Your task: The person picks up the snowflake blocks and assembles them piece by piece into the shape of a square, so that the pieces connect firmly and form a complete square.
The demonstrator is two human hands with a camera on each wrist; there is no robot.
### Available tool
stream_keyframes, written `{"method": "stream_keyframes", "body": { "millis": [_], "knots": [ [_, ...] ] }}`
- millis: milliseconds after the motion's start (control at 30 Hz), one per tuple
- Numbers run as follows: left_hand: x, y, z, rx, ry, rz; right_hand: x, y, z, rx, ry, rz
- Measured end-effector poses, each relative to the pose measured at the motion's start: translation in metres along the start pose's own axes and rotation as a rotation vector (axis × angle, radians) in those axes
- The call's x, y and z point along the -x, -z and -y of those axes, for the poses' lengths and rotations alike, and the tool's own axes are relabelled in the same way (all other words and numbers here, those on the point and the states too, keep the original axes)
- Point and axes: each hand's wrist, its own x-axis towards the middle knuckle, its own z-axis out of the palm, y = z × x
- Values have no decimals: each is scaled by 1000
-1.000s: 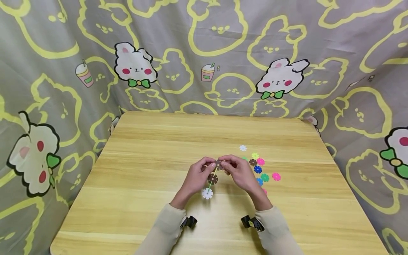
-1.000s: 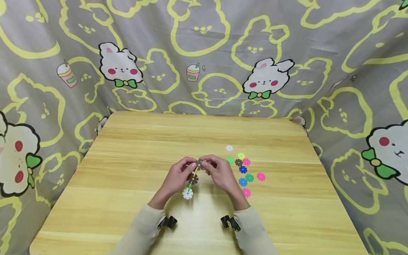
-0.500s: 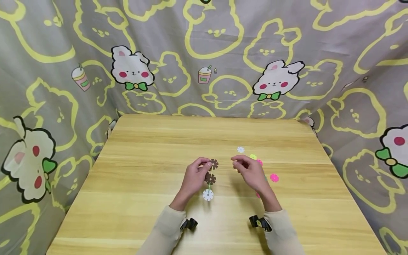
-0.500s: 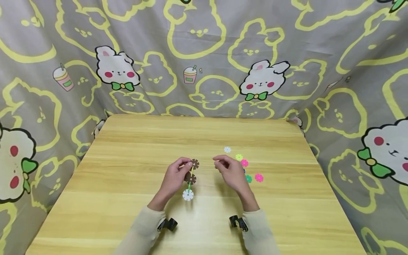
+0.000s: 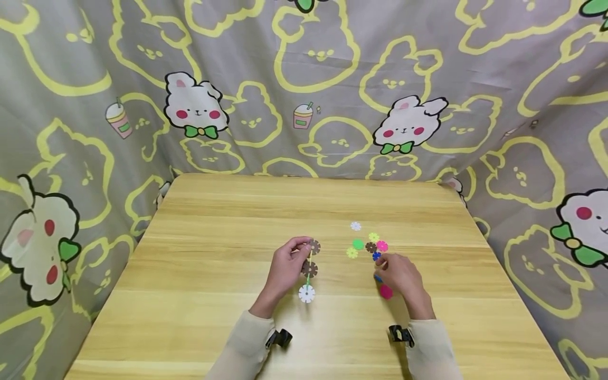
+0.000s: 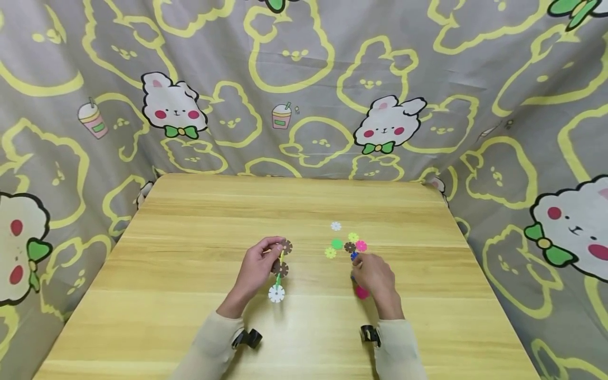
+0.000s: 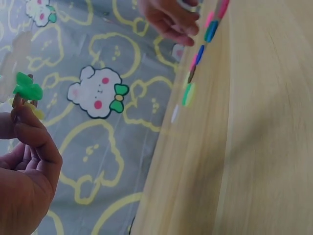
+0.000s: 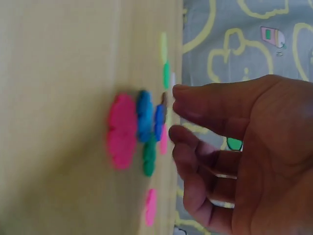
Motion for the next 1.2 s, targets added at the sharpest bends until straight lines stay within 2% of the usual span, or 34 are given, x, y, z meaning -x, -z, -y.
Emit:
{"method": "stream_keyframes", "body": {
  "millis": [167,433,733,933,1067,1200],
  "knots": [
    [1,0,-1,-21,12,-13,2,-8,-13,7,-59,26],
    [2,1,0,-13,14,-18,4,-12,-21,-11,-92,5],
    [0,1,-1,-15,8,-14,4,-13,-19,6,30,7],
    [0,3,-4,-29,0,-19,-2,-17,-13,-51,93,-15],
    [0,4,-4,-29,5,-17,-6,-20,-6,-113,143,-66],
    [0,4,-2,-24,10,-23,-6,-20,8,-198,238,-140]
  ]
}}
